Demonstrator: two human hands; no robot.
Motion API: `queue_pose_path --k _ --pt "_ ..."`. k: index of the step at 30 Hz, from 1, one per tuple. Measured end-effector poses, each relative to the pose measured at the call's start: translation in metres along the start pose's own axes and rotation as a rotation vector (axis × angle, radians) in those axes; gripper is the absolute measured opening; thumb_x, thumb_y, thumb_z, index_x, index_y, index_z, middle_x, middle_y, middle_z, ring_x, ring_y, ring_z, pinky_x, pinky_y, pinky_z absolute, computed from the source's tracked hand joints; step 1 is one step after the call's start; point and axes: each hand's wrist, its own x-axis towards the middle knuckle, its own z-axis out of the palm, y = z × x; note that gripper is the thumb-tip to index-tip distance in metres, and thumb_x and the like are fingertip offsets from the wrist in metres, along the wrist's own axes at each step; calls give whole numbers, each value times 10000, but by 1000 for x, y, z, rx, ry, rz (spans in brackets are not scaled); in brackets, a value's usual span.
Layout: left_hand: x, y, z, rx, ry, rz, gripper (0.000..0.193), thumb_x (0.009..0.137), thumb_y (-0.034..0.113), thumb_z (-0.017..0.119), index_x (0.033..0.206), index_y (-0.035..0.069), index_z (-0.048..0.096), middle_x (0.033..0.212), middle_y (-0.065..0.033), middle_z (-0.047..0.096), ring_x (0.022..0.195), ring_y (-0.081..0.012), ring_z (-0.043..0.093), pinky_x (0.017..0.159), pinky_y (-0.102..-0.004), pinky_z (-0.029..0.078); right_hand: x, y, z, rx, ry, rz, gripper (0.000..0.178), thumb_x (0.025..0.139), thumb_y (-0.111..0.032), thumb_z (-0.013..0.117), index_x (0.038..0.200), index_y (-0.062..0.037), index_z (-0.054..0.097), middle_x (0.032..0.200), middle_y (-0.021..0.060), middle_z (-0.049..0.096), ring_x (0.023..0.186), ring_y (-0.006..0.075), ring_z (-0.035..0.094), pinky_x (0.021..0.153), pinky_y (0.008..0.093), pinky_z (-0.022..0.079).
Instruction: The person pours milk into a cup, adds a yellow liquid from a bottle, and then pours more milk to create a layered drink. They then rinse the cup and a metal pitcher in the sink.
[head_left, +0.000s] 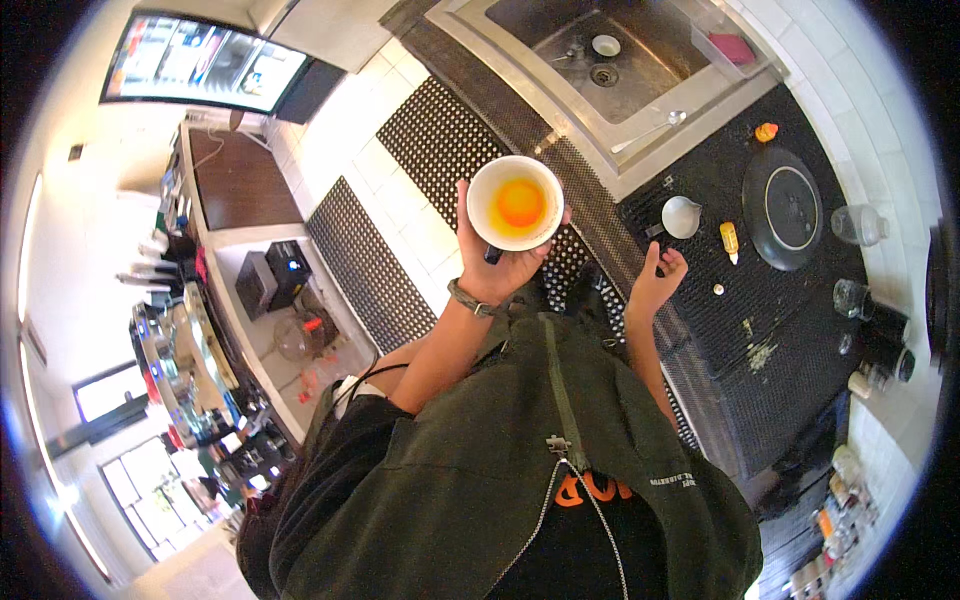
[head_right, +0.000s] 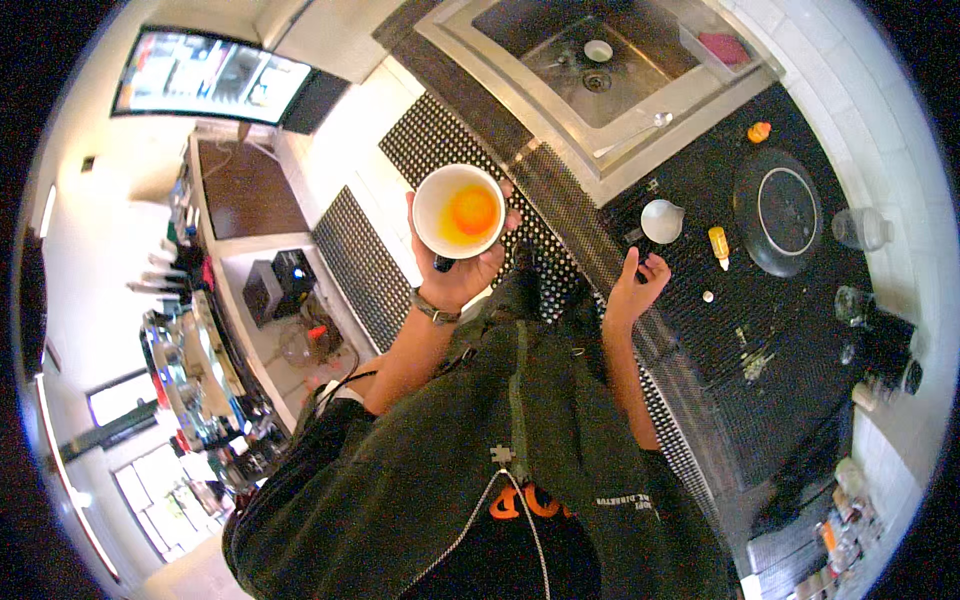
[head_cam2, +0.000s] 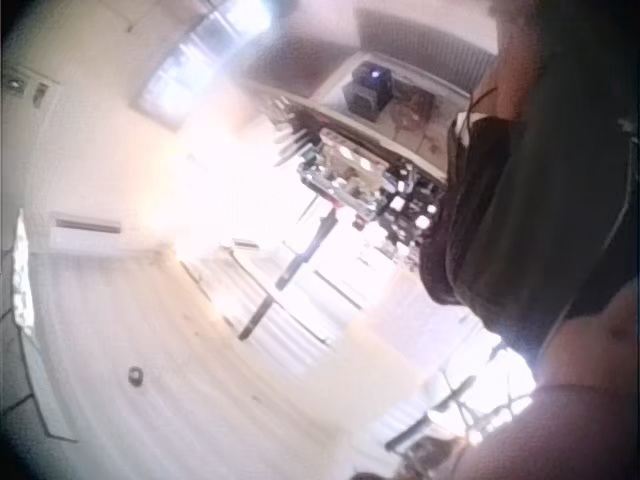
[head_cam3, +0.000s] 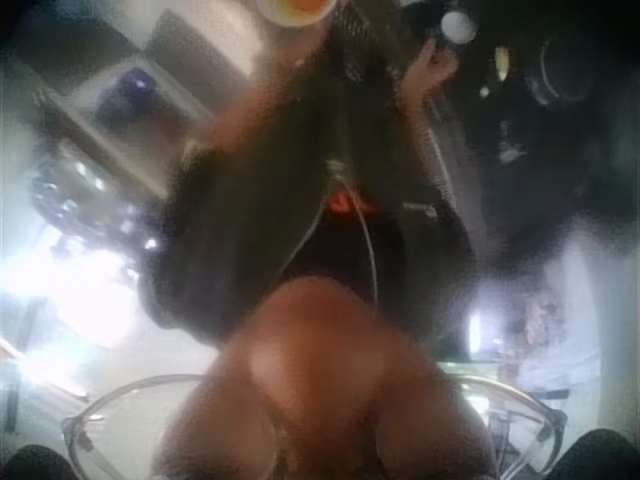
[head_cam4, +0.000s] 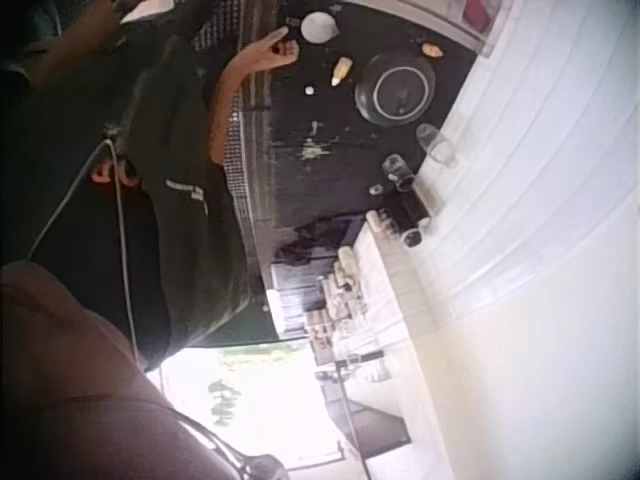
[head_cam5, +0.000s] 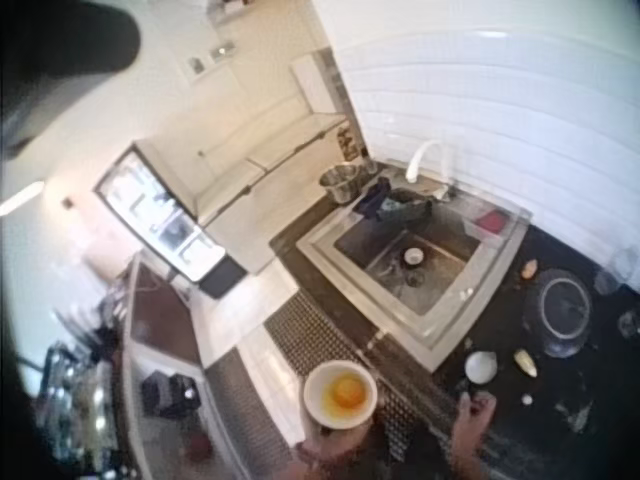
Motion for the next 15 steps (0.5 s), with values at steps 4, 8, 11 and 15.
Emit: queue_pose_path --k 4,8,11,15 --pt "-17 0 6 -5 -57 171 825 871 710 349 1307 15 435 1192 -301 536 1040 -408 595 704 -404 606 17 -15 19 -100 128 5 304 861 -256 702 897 18 575 923 79 549 835 183 494 743 328 436" --pt "-14 12 5 -20 -109 299 799 889 670 377 1307 -9 427 1205 -300 531 1033 -411 602 727 -445 606 23 -14 21 -121 71 -23 365 884 -312 658 831 41 581 811 103 596 734 213 522 702 364 437" --pt "-19 21 9 -31 -117 411 769 903 649 370 1279 -15 461 1182 -259 566 1037 -409 602 713 -420 615 16 -16 19 -24 -38 51 380 883 -323 652 828 44 574 816 103 591 756 207 526 731 343 432" --pt "-18 35 7 77 -121 433 694 890 613 449 1296 50 475 1246 -208 544 1116 -416 538 726 -381 601 11 -21 16 -12 -60 70 351 861 -303 684 834 36 595 832 94 612 769 199 544 745 332 438"
